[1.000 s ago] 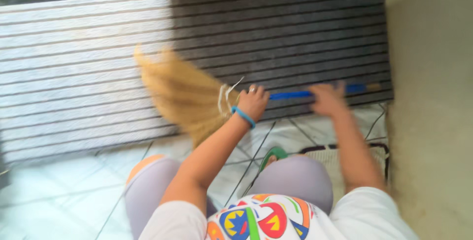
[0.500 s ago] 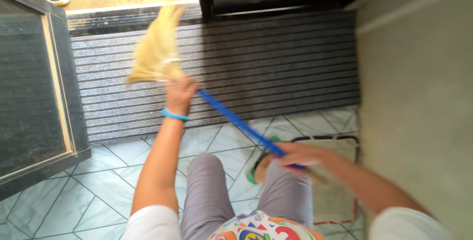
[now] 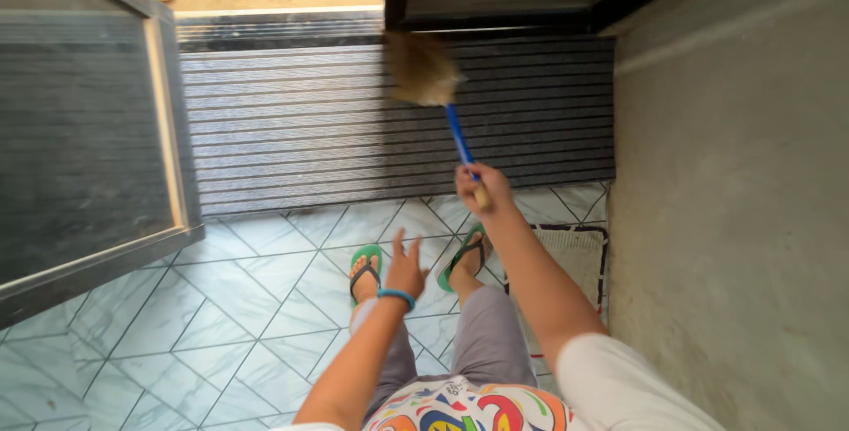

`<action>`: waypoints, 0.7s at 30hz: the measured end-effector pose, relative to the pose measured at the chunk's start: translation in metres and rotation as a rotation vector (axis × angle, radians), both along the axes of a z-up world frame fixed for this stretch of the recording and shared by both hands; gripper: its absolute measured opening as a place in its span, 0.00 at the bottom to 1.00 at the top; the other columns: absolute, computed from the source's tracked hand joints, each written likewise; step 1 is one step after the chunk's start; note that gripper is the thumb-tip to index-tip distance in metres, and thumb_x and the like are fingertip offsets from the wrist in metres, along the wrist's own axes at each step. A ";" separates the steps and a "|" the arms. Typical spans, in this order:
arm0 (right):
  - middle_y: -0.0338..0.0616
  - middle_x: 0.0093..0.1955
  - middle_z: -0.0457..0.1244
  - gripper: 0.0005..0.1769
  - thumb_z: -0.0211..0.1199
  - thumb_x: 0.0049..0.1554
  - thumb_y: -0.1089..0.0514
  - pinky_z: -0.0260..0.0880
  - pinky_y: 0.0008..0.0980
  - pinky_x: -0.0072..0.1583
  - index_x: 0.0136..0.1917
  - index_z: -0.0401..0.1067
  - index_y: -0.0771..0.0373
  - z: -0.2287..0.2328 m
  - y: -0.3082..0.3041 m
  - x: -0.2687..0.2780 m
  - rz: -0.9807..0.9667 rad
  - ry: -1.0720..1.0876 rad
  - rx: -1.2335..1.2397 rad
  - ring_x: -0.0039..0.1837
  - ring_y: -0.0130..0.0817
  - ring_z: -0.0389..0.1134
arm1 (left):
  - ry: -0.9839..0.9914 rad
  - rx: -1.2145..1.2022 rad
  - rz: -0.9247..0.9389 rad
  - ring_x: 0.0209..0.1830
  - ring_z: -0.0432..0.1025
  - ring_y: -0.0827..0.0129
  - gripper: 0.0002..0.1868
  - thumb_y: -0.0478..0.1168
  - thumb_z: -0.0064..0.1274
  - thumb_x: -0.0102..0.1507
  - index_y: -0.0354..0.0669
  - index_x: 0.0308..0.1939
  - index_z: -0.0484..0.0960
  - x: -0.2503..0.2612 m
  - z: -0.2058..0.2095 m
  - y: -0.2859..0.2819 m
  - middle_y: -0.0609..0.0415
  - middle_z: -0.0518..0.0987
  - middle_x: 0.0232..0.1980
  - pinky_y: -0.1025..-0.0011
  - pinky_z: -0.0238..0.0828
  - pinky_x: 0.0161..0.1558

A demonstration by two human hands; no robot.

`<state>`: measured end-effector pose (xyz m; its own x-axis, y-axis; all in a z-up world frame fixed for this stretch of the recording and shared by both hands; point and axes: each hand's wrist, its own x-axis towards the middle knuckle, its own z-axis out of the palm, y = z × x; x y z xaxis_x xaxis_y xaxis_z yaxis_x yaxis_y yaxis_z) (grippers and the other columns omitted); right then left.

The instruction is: The person sweeps dirt from a tiled floor toward an open doorway using a hand broom and then cleans a rubber mat and the bottom edge of the door by hand and with the broom.

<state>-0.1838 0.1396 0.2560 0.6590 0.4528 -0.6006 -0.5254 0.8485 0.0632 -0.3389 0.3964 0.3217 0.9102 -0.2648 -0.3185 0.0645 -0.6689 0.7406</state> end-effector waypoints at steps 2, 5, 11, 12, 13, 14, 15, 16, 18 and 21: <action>0.43 0.29 0.56 0.12 0.54 0.61 0.56 0.61 0.32 0.29 0.42 0.64 0.67 0.036 0.017 -0.030 0.020 -0.077 -0.271 0.26 0.34 0.58 | 0.053 -0.041 -0.016 0.65 0.65 0.32 0.45 0.33 0.68 0.52 0.44 0.70 0.62 -0.015 0.027 0.010 0.34 0.44 0.78 0.53 0.70 0.60; 0.45 0.31 0.56 0.05 0.52 0.61 0.57 0.63 0.39 0.30 0.49 0.61 0.58 0.102 0.070 -0.071 -0.001 0.174 -0.743 0.27 0.36 0.58 | 0.125 0.093 -0.069 0.63 0.67 0.39 0.42 0.36 0.68 0.52 0.51 0.68 0.65 -0.020 0.064 0.042 0.40 0.48 0.77 0.50 0.67 0.62; 0.47 0.37 0.57 0.11 0.53 0.62 0.61 0.68 0.43 0.35 0.55 0.55 0.57 0.027 0.222 0.017 -0.125 0.446 -0.596 0.35 0.40 0.59 | 0.126 0.155 0.256 0.64 0.67 0.40 0.38 0.34 0.66 0.53 0.44 0.65 0.68 -0.010 0.073 0.133 0.40 0.52 0.76 0.55 0.70 0.61; 0.44 0.35 0.60 0.06 0.53 0.62 0.58 0.71 0.37 0.33 0.50 0.61 0.61 0.009 0.242 0.049 0.084 0.348 -0.627 0.33 0.36 0.64 | 0.169 0.177 0.288 0.62 0.69 0.41 0.36 0.34 0.64 0.55 0.44 0.66 0.68 -0.013 0.072 0.149 0.40 0.51 0.77 0.55 0.70 0.61; 0.40 0.33 0.59 0.06 0.54 0.63 0.58 0.67 0.30 0.30 0.46 0.62 0.61 0.000 0.270 0.087 0.265 0.374 -0.729 0.29 0.30 0.62 | 0.212 0.197 0.321 0.61 0.70 0.43 0.35 0.34 0.63 0.57 0.44 0.67 0.68 -0.015 0.070 0.162 0.41 0.50 0.78 0.55 0.70 0.62; 0.39 0.29 0.56 0.02 0.49 0.61 0.62 0.57 0.31 0.26 0.44 0.59 0.58 -0.001 0.291 0.114 0.403 0.204 -0.659 0.26 0.30 0.58 | 0.204 0.201 0.354 0.61 0.70 0.43 0.35 0.33 0.63 0.56 0.44 0.67 0.68 -0.019 0.069 0.171 0.41 0.50 0.77 0.55 0.70 0.61; 0.39 0.29 0.56 0.04 0.52 0.62 0.63 0.60 0.30 0.27 0.50 0.59 0.59 0.003 0.299 0.145 0.502 0.069 -0.600 0.27 0.30 0.58 | 0.195 0.205 0.388 0.62 0.70 0.42 0.35 0.33 0.63 0.56 0.44 0.66 0.68 -0.024 0.069 0.179 0.41 0.50 0.77 0.55 0.70 0.61; 0.39 0.29 0.56 0.09 0.55 0.63 0.65 0.62 0.29 0.29 0.56 0.60 0.59 0.013 0.308 0.163 0.597 -0.067 -0.537 0.27 0.29 0.59 | 0.184 0.210 0.420 0.63 0.69 0.42 0.35 0.32 0.63 0.55 0.43 0.66 0.68 -0.028 0.067 0.186 0.41 0.50 0.77 0.55 0.70 0.61; 0.38 0.27 0.56 0.24 0.55 0.60 0.62 0.58 0.29 0.25 0.66 0.57 0.42 0.053 0.313 0.166 0.687 -0.240 -0.548 0.25 0.29 0.58 | 0.229 0.205 0.463 0.62 0.69 0.40 0.36 0.33 0.63 0.56 0.43 0.67 0.67 -0.039 0.065 0.193 0.41 0.48 0.77 0.55 0.70 0.60; 0.37 0.26 0.55 0.35 0.56 0.60 0.59 0.56 0.27 0.24 0.76 0.54 0.32 0.113 0.319 0.133 0.804 -0.347 -0.584 0.23 0.26 0.56 | 0.285 0.185 0.479 0.61 0.70 0.40 0.37 0.34 0.63 0.56 0.44 0.68 0.66 -0.053 0.069 0.199 0.41 0.48 0.77 0.55 0.71 0.60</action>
<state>-0.0512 0.4587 0.3692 0.4705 0.5344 -0.7022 -0.8583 0.0922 -0.5048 -0.3919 0.5950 0.3908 0.7865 0.2385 -0.5697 0.5709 -0.6327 0.5232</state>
